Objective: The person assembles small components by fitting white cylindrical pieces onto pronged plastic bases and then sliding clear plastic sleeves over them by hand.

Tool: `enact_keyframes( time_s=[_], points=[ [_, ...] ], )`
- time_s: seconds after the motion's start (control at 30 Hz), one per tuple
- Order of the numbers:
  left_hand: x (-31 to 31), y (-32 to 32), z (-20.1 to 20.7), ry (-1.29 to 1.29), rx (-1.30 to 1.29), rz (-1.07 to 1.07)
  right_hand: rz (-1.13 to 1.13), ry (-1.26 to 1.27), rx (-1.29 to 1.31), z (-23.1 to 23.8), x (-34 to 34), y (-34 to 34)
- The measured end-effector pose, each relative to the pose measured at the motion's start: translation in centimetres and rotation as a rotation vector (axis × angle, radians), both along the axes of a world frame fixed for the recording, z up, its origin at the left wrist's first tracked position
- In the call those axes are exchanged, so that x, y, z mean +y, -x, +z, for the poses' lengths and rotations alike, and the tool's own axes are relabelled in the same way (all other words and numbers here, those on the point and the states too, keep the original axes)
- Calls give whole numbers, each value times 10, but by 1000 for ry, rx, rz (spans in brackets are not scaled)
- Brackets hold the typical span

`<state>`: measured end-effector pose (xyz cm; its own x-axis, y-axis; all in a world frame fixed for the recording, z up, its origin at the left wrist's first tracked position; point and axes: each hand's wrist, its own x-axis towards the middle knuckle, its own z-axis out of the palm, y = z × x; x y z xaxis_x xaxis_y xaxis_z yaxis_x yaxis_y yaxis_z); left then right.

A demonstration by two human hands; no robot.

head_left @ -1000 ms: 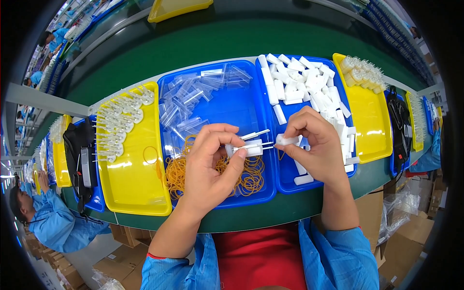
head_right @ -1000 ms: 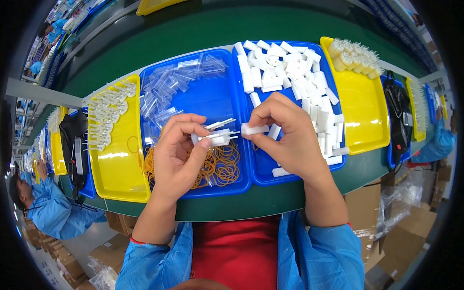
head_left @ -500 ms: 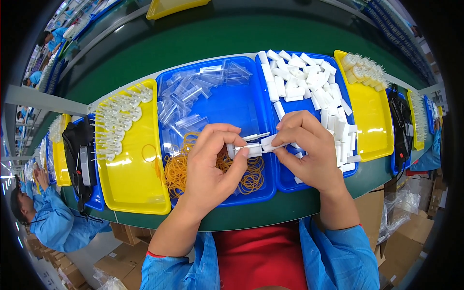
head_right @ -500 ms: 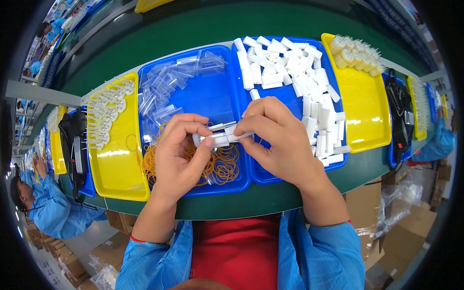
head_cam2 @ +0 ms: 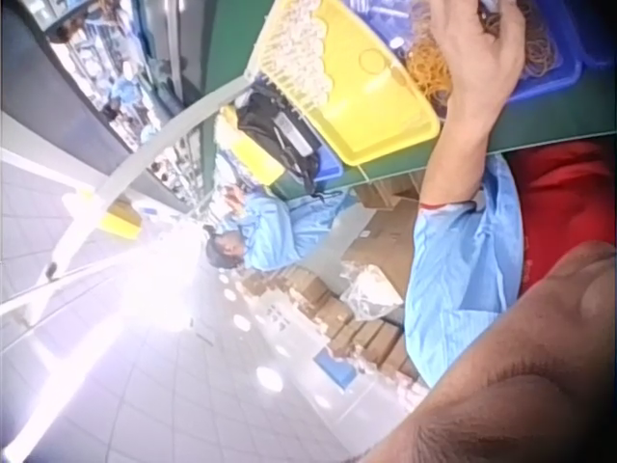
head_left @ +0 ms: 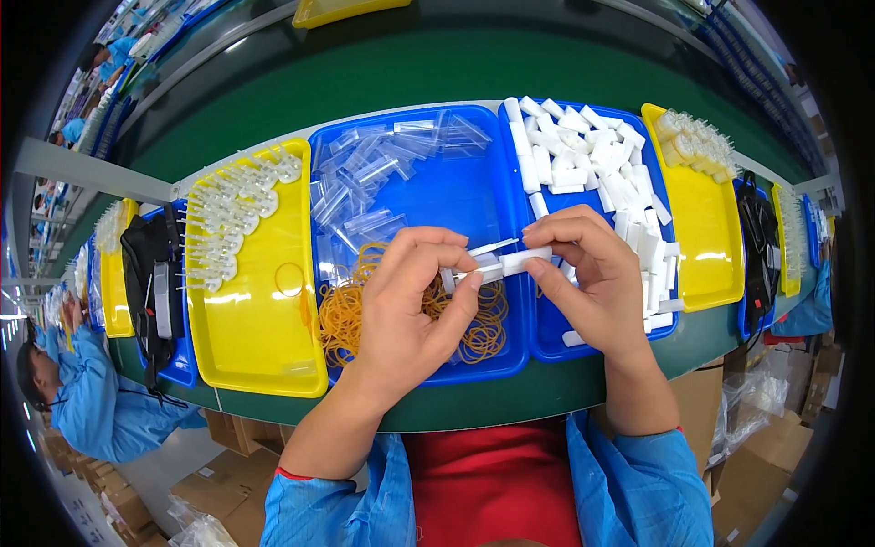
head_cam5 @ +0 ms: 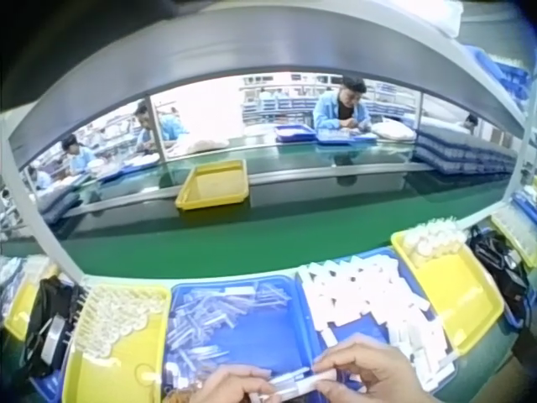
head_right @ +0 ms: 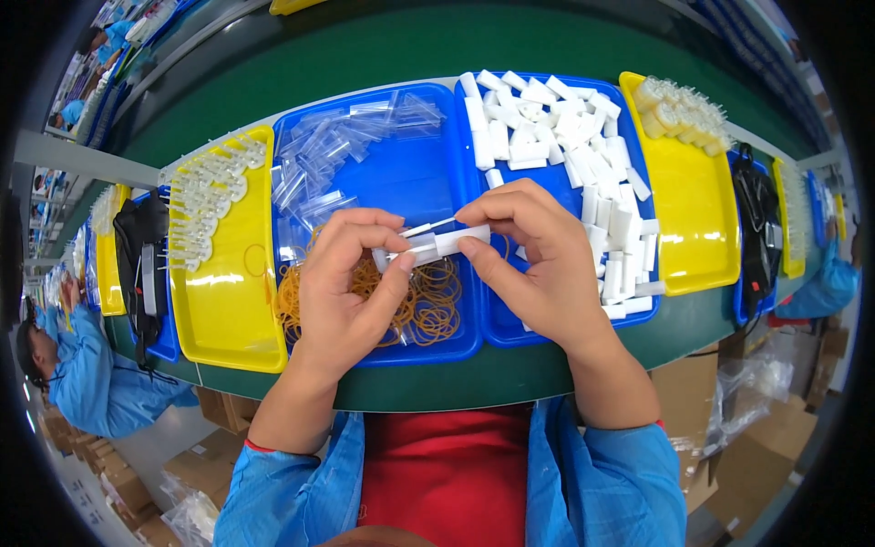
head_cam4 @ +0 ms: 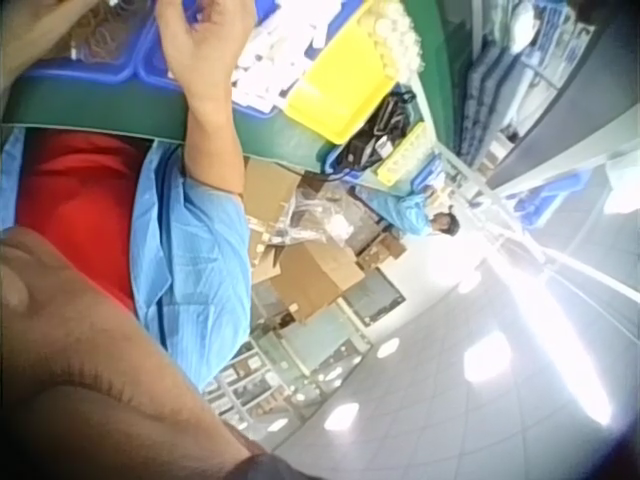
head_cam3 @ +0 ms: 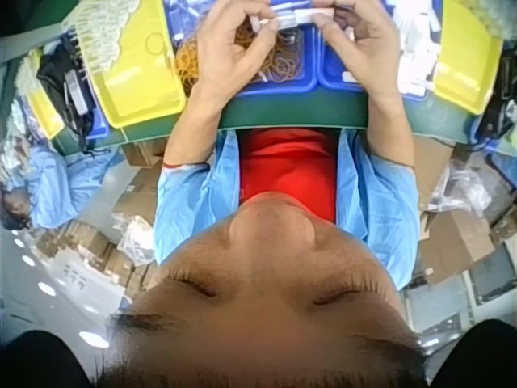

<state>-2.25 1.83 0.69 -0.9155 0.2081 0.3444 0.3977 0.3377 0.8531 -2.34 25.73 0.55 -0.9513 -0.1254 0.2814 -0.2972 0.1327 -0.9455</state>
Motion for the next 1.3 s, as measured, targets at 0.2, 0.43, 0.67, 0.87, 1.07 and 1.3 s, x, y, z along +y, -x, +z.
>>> enact_keyframes(
  time_s=[0.2,0.43,0.67,0.87,1.07,1.3],
  points=[
    [1,-1,-1,12,7,9,26,-170,-75,6,6,-1],
    [0,2,-2,58,104,-17,75,42,-176,6,3,-4],
    [2,-1,0,31,30,13,115,163,-262,6,3,-6],
    [1,-2,1,19,18,-39,157,46,-159,8,9,-4],
    [1,-1,0,29,49,-54,175,60,-93,4,8,-2],
    [2,-1,0,34,49,-62,132,139,-221,5,8,-4]
  ],
)
